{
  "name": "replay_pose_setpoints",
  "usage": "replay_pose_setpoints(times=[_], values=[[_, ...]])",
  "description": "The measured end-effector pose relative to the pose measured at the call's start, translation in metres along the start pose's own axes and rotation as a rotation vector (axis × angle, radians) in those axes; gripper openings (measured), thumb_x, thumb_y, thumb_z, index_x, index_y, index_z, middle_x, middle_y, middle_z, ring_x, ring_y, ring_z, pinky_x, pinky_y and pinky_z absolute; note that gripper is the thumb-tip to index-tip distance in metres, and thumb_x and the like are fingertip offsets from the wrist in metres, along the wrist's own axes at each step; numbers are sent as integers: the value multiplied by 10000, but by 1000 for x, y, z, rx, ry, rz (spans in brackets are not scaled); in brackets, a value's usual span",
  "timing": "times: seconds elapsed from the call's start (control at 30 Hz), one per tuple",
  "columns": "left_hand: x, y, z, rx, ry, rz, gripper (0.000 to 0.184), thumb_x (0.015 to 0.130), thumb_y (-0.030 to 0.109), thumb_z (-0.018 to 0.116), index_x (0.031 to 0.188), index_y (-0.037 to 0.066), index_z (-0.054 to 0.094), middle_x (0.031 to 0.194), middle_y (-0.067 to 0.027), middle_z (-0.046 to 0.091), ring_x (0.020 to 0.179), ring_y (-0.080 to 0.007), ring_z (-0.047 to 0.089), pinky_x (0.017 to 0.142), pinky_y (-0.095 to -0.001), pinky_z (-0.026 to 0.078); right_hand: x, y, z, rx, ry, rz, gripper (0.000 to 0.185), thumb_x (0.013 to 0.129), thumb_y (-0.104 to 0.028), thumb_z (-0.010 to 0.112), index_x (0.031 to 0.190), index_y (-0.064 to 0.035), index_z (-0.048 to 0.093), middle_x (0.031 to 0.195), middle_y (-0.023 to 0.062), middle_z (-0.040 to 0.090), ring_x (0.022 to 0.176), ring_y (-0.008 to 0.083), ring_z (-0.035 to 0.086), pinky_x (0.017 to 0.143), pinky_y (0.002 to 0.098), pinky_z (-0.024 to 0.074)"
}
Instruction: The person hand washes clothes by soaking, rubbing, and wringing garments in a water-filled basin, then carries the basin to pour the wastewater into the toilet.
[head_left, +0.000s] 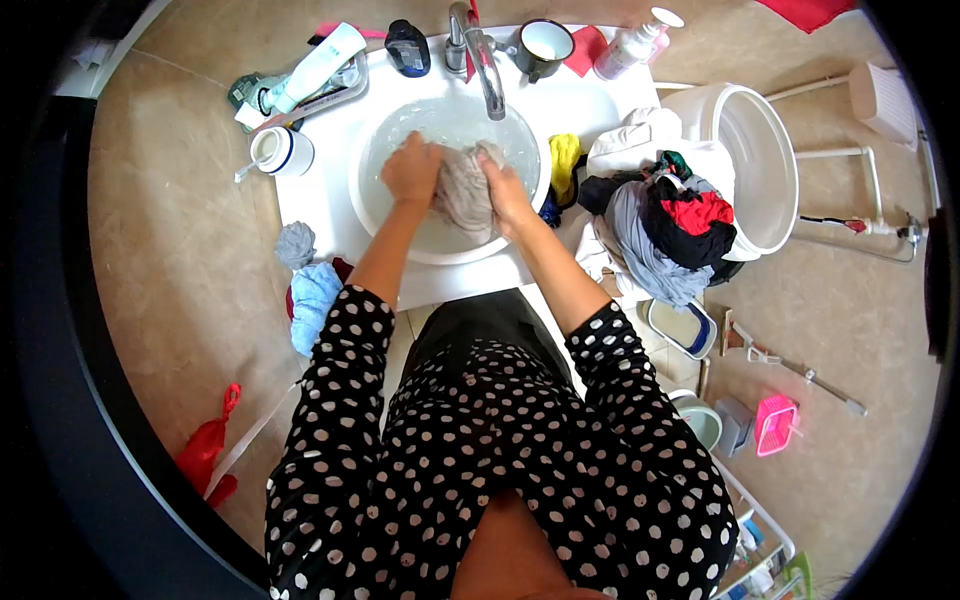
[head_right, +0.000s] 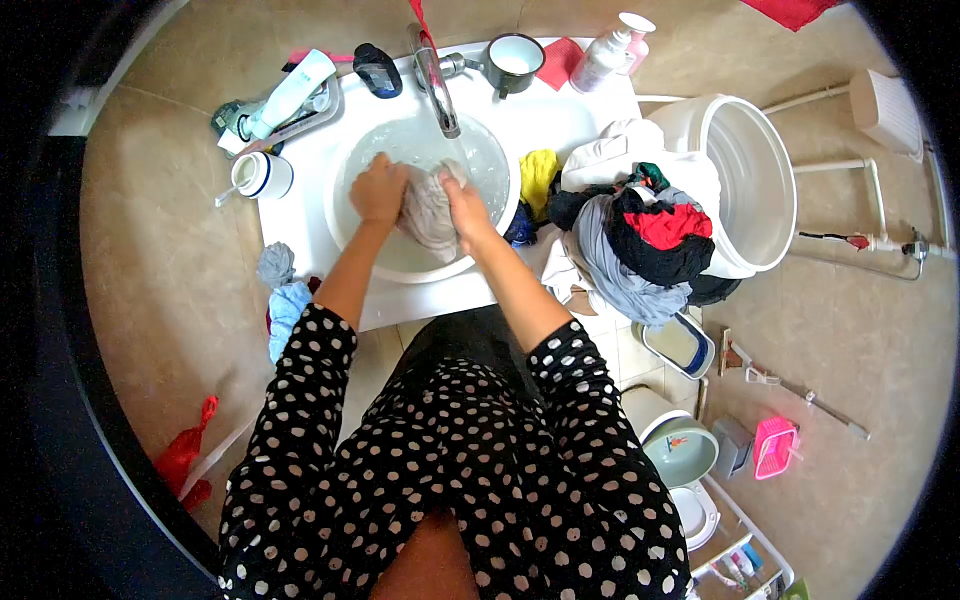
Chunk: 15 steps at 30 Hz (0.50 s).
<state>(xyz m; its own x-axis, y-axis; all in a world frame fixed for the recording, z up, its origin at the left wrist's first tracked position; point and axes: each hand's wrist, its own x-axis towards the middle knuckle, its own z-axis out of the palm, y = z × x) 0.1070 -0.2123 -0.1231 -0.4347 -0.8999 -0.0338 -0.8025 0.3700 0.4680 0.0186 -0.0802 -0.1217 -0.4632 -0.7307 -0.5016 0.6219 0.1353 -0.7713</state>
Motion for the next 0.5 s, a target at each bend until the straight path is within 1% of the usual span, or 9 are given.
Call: replay_pose_setpoints(times=[0.03,0.1,0.13,0.17,0.2,0.3,0.4,0.47,0.5], values=[[5,-12,-1,76,-17,-6,285,806,344,625,942,95,612,989,-141,669,911,-356,629,756,-483,485,-3,-12,-3,-205,-23,-18,530,936,-441,496,1253,-17,523,1158,187,595,1037,280,590,924,385,460],[3,-32,5,44,63,28,378,813,361,626,1098,116,587,1210,-162,553,1053,-371,564,839,-493,466,-8,-28,-11,-613,-62,-46,552,944,-439,478,1294,-12,501,1203,203,579,1111,292,561,983,379,416],[0,-42,12,29,101,45,436,817,370,626,1176,127,575,1320,-172,495,1124,-378,531,880,-498,457,0,-19,-17,-770,18,-93,575,946,-446,467,1317,-7,478,1252,213,545,1161,297,524,1003,375,393],[0,-48,21,92,74,119,608,805,415,638,1334,155,489,1464,-207,291,1244,-431,408,974,-512,399,12,-6,-26,-927,98,-143,598,949,-454,457,1341,-2,454,1301,223,511,1210,303,487,1023,370,371],[-5,-40,22,128,10,123,630,803,414,631,1354,158,463,1472,-220,271,1248,-445,401,982,-510,397,21,4,-32,-1085,180,-195,622,951,-462,446,1364,3,430,1350,233,477,1260,308,449,1043,365,349],[-24,-24,32,99,-151,144,653,798,409,620,1375,162,438,1481,-248,254,1259,-460,395,1001,-495,394,20,21,-22,-370,98,-25,685,953,-530,408,1447,-62,332,1482,203,327,1364,317,315,1088,395,290],[-19,-37,63,-134,-309,178,586,790,390,623,1310,141,518,1426,-243,358,1240,-420,438,1006,-459,400,4,2,3,-207,159,413,748,947,-610,336,1485,-98,250,1536,157,237,1395,312,257,1102,437,271],[-8,-34,65,-196,-489,166,535,787,368,623,1252,110,571,1342,-222,480,1189,-385,498,997,-434,408,14,17,-1,72,121,402,779,933,-657,286,1469,-93,265,1503,147,289,1360,308,307,1107,481,260],[-13,-25,58,-252,-402,244,484,788,336,622,1199,83,585,1259,-211,525,1128,-380,528,952,-429,427,14,12,1,159,132,428,769,935,-654,281,1451,-85,295,1483,147,317,1347,308,323,1106,478,268]])
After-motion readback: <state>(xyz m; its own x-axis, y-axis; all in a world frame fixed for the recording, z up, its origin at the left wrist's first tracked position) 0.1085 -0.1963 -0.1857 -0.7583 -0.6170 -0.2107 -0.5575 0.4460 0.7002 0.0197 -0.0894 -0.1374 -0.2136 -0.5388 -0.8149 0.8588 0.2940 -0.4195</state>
